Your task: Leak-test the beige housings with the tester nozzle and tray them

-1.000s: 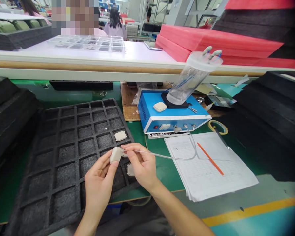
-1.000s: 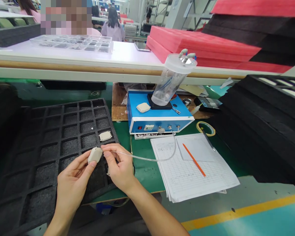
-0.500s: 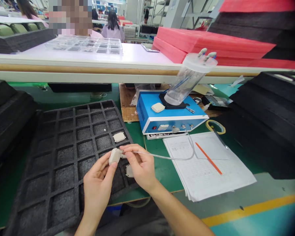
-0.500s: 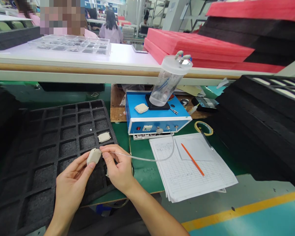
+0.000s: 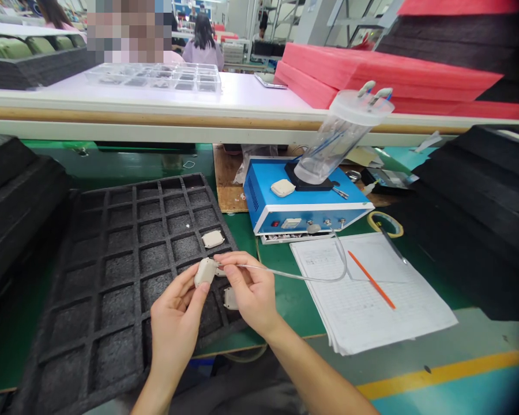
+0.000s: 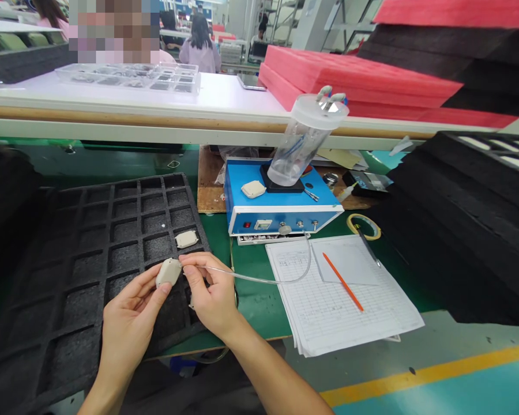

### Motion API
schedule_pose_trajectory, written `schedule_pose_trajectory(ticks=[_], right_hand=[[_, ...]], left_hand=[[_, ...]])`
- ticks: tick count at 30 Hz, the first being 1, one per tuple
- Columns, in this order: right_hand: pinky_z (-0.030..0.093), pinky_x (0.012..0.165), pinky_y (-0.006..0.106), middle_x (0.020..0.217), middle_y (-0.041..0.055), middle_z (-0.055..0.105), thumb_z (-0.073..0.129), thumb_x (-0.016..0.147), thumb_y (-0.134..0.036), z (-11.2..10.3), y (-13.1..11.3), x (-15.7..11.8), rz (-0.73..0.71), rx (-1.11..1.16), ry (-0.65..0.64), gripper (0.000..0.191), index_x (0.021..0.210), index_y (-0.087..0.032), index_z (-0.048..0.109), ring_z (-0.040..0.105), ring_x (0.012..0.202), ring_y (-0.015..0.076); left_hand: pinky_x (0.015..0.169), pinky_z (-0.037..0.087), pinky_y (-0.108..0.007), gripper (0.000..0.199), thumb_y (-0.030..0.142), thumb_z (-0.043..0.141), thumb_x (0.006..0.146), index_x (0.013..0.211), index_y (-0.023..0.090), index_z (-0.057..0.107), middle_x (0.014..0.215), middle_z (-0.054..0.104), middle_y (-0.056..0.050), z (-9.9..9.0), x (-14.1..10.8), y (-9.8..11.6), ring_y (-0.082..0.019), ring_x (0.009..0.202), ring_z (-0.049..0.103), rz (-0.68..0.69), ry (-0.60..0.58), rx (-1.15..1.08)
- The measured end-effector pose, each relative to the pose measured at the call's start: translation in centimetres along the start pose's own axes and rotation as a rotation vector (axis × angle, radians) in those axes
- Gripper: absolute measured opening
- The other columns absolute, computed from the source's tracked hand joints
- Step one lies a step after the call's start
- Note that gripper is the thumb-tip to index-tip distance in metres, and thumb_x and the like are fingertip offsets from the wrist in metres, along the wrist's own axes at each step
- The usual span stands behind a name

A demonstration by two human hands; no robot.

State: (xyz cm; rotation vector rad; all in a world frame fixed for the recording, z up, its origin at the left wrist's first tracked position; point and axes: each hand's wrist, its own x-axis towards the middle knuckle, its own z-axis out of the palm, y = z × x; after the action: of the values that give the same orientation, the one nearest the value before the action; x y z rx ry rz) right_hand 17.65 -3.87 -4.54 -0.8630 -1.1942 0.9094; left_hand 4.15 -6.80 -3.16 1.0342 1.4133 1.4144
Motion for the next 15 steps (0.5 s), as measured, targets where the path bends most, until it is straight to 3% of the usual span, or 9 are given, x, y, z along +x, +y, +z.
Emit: schedule_pose_trajectory(ticks=[15], right_hand=[[0.066,0.083,0.033,0.102,0.0072,0.08,0.065,0.098,-0.029,0.11,0.17,0.07,0.009,-0.001,-0.002,0.014,0.096,-0.022,0.077,0.077,0.096,0.0199]], left_hand=[[0.099,0.062,-0.038,0.044,0.041,0.086,0.075,0.112,0.017,0.079,0.119,0.079,-0.012,0.1,0.25,0.09,-0.029,0.108,0.077,-0.005,0.003,0.001]])
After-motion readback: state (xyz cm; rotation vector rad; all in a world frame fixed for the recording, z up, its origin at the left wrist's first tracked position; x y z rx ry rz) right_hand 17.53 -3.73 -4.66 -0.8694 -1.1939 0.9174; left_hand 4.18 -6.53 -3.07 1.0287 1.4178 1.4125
